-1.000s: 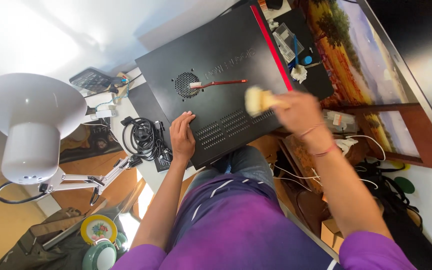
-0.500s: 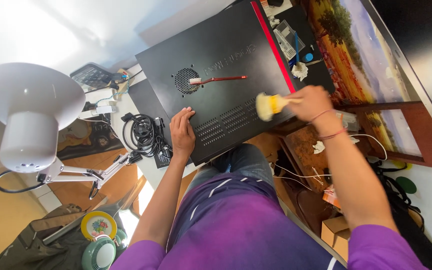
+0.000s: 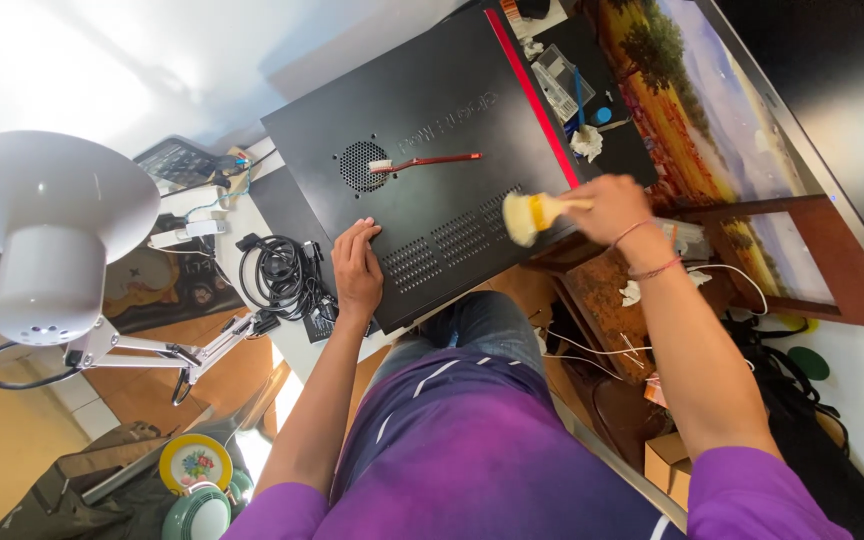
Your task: Cleaning and brushing off dust from the side panel and fans of a computer case.
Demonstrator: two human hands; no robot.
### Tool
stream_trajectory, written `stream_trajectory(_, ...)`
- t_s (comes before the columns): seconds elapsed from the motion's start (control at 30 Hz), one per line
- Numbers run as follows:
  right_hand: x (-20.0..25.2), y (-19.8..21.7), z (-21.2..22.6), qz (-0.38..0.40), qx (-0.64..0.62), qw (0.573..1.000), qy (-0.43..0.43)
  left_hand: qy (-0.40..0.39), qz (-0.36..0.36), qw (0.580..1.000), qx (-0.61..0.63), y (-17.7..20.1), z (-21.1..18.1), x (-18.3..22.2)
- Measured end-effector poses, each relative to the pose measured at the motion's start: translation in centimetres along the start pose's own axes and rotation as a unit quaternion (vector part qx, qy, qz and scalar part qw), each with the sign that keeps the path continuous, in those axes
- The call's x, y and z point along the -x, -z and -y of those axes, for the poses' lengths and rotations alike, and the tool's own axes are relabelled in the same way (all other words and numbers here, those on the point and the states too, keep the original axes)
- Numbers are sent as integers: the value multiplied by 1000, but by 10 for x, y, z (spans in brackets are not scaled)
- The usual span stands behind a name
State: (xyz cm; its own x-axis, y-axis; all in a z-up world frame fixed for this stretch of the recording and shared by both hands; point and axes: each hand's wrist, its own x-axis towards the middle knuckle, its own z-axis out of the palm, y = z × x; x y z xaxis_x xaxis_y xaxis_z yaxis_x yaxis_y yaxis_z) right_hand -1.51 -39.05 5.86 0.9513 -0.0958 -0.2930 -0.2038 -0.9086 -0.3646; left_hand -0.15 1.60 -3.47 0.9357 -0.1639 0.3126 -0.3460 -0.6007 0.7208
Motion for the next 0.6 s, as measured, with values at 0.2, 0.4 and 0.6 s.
stream_trajectory(0.2,-3,14,1,-89,38,994,-49,-8,-5,1000,-7,1,2,0)
stream_trajectory(0.4,-11,-11,3,-1,-42,995,-87,-9,-5,1000,1,2,0,0)
stream_trajectory(0.6,8,23,-74,-263,89,959,-51,-14,-9,1000,7,4,-3,-3)
